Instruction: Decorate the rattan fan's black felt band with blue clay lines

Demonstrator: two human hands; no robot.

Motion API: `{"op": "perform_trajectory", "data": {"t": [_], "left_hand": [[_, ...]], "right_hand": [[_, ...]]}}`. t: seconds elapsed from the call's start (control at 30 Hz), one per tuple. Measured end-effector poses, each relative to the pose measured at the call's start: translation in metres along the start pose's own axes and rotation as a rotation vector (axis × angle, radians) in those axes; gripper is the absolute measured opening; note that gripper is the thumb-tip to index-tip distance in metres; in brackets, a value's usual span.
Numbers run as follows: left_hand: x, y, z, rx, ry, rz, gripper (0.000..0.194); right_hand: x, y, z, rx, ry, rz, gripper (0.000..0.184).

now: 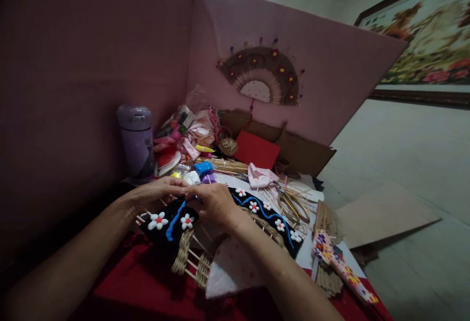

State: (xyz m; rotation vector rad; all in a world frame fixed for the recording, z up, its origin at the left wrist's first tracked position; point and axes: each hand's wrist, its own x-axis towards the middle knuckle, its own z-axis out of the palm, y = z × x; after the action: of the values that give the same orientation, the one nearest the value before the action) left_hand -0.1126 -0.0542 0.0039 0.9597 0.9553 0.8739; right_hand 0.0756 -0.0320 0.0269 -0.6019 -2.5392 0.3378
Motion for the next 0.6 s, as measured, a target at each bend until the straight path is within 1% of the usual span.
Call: {"op": "perform_trajectory", "data": {"t": [0.13,0.27,0.33,0.4,0.47,0.6], "left_hand": [[-0.001,0.001,0.001,0.009,0.006,-0.004,0.032],[0.0,0.001,0.001,-0.014,0.009,0.003,0.032],[0.0,0.0,0.001,-0.014,0.006,0.005,0.03],[0.0,0.0,0.001,-0.005,-0.002,0.006,0.029],[0.0,0.0,0.001,0.007,-0.011,-0.006,0.029],[-0.001,0.001,0.002,0.001,-0.022,-0.012,0.029]], "right_hand": [[0.003,-0.001,-0.004,-0.053,-0.066,-0.038,0.01],[0.006,-0.004,-0.006,-0.185,-0.128,-0.087,0.007],[0.006,-0.005,-0.006,-0.247,-0.148,-0.11,0.009],[0.005,-0.005,-0.006,-0.263,-0.149,-0.129,0.009],[0.003,-0.002,-0.005,-0.211,-0.118,-0.137,0.008],[-0.002,0.007,-0.002,0.04,-0.009,-0.11,0.006]]}}
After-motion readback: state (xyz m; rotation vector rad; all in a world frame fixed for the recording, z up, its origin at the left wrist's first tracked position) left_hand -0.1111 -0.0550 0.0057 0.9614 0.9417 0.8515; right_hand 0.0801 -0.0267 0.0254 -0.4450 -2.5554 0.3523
